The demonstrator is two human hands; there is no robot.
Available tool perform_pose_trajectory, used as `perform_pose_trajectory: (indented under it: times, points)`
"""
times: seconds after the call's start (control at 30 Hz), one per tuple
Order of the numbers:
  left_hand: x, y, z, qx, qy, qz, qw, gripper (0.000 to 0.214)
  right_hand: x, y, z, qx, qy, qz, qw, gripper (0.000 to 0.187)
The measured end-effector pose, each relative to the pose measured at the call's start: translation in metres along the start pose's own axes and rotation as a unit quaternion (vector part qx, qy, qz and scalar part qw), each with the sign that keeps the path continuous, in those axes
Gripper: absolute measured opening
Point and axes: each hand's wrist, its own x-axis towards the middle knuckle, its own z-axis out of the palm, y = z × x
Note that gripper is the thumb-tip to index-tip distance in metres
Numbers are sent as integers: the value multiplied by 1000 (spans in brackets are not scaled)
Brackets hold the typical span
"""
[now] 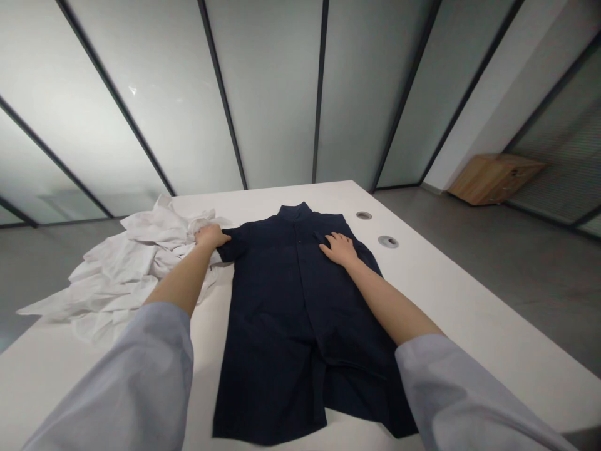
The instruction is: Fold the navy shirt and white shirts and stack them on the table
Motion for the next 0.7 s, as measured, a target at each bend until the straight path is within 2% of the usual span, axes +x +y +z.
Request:
perform_pose_trajectory:
  times: [0.2, 0.27, 0.33, 0.43, 0.53, 0.63, 0.7]
  points:
    - [18, -21, -18, -86, -8, 101, 991, 41, 0, 0, 0, -4, -1, -2, 1000, 57]
    - [22, -23, -25, -104, 23, 127, 986, 37, -1, 0, -1, -5, -1, -2, 1000, 57]
    - [24, -21, -32, -107, 82, 149, 980, 32, -1, -1, -1, -5, 0, -1, 1000, 57]
    - [24, -9, -42, -111, 142, 168, 969, 29, -2, -1, -1, -4, 4, -3, 1000, 57]
    - [19, 12, -49, -125, 147, 163, 968, 29, -1, 0, 0, -4, 2, -2, 1000, 57]
    - [9, 38, -53, -167, 116, 130, 970, 27, 0, 0, 1, -2, -2, 1, 1000, 57]
    - [1, 55, -53, -233, 64, 112, 964, 27, 0, 1, 1, -2, -4, 2, 1000, 57]
